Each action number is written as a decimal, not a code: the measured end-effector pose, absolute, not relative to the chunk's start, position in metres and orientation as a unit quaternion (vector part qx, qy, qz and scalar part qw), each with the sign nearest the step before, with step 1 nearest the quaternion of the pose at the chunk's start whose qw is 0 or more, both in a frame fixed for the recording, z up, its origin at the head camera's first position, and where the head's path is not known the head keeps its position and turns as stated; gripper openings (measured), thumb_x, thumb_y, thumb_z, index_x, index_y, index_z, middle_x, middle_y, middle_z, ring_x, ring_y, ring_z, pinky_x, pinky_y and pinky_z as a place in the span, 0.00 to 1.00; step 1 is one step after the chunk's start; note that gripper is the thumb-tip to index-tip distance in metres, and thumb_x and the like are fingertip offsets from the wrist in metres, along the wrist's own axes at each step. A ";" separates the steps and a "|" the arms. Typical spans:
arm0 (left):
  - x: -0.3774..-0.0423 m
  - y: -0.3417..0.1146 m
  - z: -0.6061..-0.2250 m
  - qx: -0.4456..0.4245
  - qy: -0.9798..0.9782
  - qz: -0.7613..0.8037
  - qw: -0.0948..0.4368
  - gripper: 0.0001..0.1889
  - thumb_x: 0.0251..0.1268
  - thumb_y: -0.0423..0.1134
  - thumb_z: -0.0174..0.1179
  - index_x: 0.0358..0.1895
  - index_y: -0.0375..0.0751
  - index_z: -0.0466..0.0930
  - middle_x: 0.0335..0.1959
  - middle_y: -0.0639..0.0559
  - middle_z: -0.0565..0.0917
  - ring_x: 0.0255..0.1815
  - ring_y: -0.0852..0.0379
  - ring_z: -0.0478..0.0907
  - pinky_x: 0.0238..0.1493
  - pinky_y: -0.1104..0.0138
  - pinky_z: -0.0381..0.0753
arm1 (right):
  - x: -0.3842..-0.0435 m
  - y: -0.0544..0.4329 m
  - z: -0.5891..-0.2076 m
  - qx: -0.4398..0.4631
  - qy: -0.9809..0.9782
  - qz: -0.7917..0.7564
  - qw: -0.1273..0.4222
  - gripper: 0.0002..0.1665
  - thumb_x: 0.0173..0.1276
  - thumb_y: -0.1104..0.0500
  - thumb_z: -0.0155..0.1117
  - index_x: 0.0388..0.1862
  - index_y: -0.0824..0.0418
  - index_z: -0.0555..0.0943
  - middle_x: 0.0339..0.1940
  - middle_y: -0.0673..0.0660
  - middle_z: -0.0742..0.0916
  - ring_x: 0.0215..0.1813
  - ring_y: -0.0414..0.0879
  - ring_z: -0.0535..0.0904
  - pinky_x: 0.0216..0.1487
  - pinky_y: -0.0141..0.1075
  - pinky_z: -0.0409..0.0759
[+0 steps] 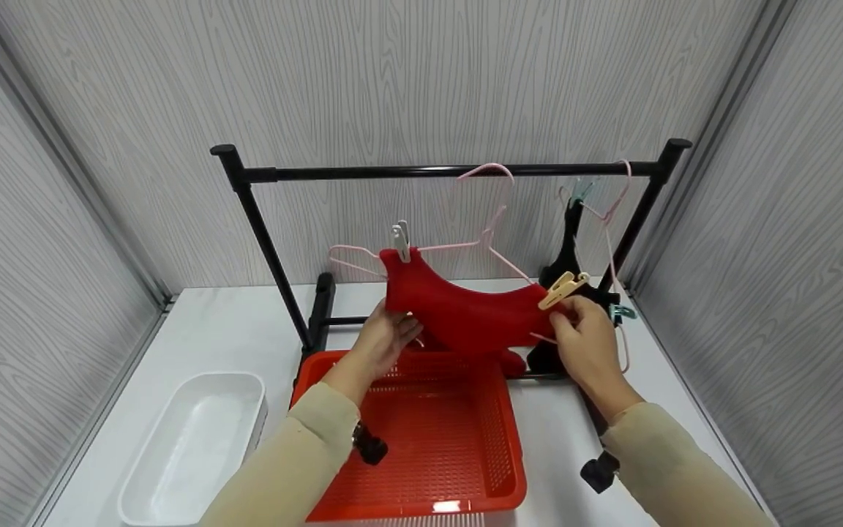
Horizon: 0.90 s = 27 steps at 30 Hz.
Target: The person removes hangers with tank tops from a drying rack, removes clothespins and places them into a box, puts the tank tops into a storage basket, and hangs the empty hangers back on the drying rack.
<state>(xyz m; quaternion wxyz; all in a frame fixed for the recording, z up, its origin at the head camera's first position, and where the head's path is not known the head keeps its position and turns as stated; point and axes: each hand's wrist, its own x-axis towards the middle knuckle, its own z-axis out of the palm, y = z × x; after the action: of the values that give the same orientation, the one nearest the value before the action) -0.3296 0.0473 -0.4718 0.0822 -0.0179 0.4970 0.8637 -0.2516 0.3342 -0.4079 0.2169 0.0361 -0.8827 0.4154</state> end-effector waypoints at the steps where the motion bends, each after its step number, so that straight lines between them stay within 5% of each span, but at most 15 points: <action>1: -0.329 0.046 -0.469 -0.009 0.505 0.860 0.075 0.10 0.81 0.35 0.44 0.57 0.38 0.67 0.47 0.47 0.81 0.46 0.55 0.78 0.65 0.53 0.73 | -0.252 0.334 -0.407 0.036 -0.881 0.418 0.218 0.11 0.72 0.65 0.56 0.46 0.71 0.81 0.37 0.57 0.84 0.36 0.31 0.75 0.39 0.23 0.70; 6: -0.325 0.035 -0.454 0.061 0.570 0.819 0.024 0.10 0.82 0.37 0.43 0.56 0.37 0.69 0.59 0.42 0.79 0.62 0.50 0.76 0.65 0.56 0.72 | -0.253 0.336 -0.403 0.031 -0.877 0.428 0.219 0.12 0.73 0.65 0.55 0.47 0.73 0.80 0.37 0.56 0.84 0.36 0.32 0.75 0.38 0.22 0.70; 9: -0.319 0.027 -0.448 0.111 0.611 0.784 -0.017 0.08 0.81 0.35 0.44 0.52 0.36 0.70 0.59 0.42 0.78 0.61 0.53 0.75 0.62 0.59 0.74 | -0.254 0.337 -0.401 0.029 -0.877 0.426 0.219 0.11 0.73 0.65 0.55 0.47 0.72 0.80 0.36 0.56 0.84 0.35 0.33 0.75 0.37 0.23 0.70; 17: -0.295 0.009 -0.442 0.217 0.704 0.666 -0.116 0.05 0.75 0.32 0.54 0.46 0.36 0.77 0.41 0.47 0.83 0.34 0.56 0.77 0.33 0.69 0.78 | -0.254 0.335 -0.399 0.019 -0.875 0.429 0.225 0.12 0.73 0.65 0.55 0.48 0.72 0.80 0.37 0.54 0.84 0.36 0.30 0.74 0.38 0.22 0.70; 22: -0.281 0.001 -0.445 0.235 0.749 0.603 -0.145 0.06 0.72 0.37 0.59 0.46 0.39 0.81 0.47 0.50 0.83 0.46 0.55 0.80 0.49 0.64 0.81 | -0.254 0.332 -0.398 0.023 -0.871 0.436 0.225 0.12 0.73 0.65 0.55 0.46 0.72 0.80 0.36 0.53 0.84 0.36 0.32 0.75 0.37 0.22 0.70; 27: -0.274 -0.004 -0.456 0.240 0.776 0.572 -0.112 0.10 0.73 0.41 0.60 0.50 0.41 0.81 0.51 0.52 0.82 0.54 0.56 0.77 0.60 0.57 0.76 | -0.254 0.332 -0.400 0.028 -0.873 0.432 0.224 0.09 0.73 0.65 0.56 0.43 0.72 0.80 0.32 0.50 0.83 0.34 0.35 0.74 0.35 0.24 0.70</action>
<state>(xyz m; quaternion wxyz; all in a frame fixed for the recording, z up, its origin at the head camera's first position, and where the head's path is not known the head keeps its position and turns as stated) -0.2736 -0.0039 -0.4559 -0.1125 0.2403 0.7763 0.5718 -0.2541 0.3319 -0.3999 0.2244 0.0279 -0.8730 0.4320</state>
